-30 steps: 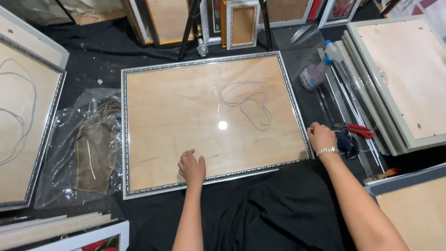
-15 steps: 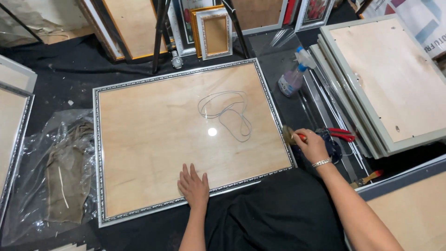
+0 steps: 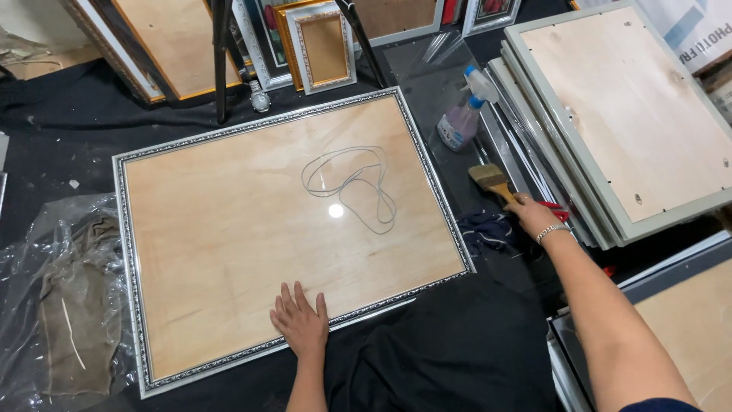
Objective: Brushing the back of a picture frame to remove dust and debris.
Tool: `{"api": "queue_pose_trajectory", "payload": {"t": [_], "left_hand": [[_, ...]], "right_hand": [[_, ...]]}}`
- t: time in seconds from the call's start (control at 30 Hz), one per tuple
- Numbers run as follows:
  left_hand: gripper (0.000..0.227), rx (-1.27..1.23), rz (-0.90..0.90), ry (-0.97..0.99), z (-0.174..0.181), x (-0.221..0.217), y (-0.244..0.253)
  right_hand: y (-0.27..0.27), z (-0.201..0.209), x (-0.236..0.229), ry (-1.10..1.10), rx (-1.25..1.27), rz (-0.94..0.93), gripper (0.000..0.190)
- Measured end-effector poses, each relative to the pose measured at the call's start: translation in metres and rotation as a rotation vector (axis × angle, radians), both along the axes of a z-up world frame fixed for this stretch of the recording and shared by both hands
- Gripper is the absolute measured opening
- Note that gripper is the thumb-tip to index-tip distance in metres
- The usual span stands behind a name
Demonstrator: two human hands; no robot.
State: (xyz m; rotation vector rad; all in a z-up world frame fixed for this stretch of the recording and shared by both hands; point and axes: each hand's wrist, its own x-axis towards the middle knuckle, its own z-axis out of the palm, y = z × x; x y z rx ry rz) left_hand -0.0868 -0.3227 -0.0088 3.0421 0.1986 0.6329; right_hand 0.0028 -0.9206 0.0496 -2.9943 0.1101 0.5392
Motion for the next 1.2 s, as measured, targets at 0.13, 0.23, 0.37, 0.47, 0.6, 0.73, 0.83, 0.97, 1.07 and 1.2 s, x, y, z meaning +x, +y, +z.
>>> {"api": "queue_pose_trajectory", "payload": {"t": [0.13, 0.23, 0.37, 0.47, 0.6, 0.73, 0.83, 0.97, 1.07, 1.2], "left_hand": [[0.063, 0.045, 0.029, 0.005, 0.004, 0.001, -0.001], [0.061, 0.059, 0.031, -0.012, 0.005, 0.002, -0.002], [0.060, 0.053, 0.024, -0.030, 0.004, 0.000, -0.001], [0.061, 0.029, 0.019, -0.022, -0.001, 0.000, 0.000], [0.061, 0.053, 0.024, -0.022, 0.002, 0.002, -0.001], [0.061, 0.049, 0.010, -0.032, -0.004, -0.001, 0.002], [0.069, -0.062, -0.023, 0.045, -0.013, -0.003, 0.003], [0.081, 0.033, -0.329, 0.010, -0.013, -0.015, 0.003], [0.073, 0.231, -0.673, 0.042, -0.001, -0.022, -0.015], [0.033, 0.195, -0.741, -0.170, -0.005, -0.020, -0.033]], "right_hand": [[0.025, -0.002, -0.006, -0.118, -0.206, 0.088, 0.051], [0.064, -0.002, -0.017, -0.085, -0.367, 0.076, 0.053], [0.052, 0.002, -0.024, -0.181, -0.253, -0.126, 0.014], [0.065, 0.069, -0.035, -0.132, 0.364, -0.469, 0.010], [0.043, 0.093, -0.045, -0.402, 0.197, -0.437, 0.018], [0.065, 0.106, -0.034, -0.454, 0.143, -0.304, 0.021], [0.086, 0.043, -0.028, -0.105, -0.016, -0.240, 0.042], [0.068, -0.077, -0.042, 0.191, -0.100, -0.178, 0.031], [0.055, -0.064, -0.038, -0.264, 0.256, -0.475, 0.030], [0.065, 0.026, -0.041, -0.423, 0.493, -0.794, 0.031]]}}
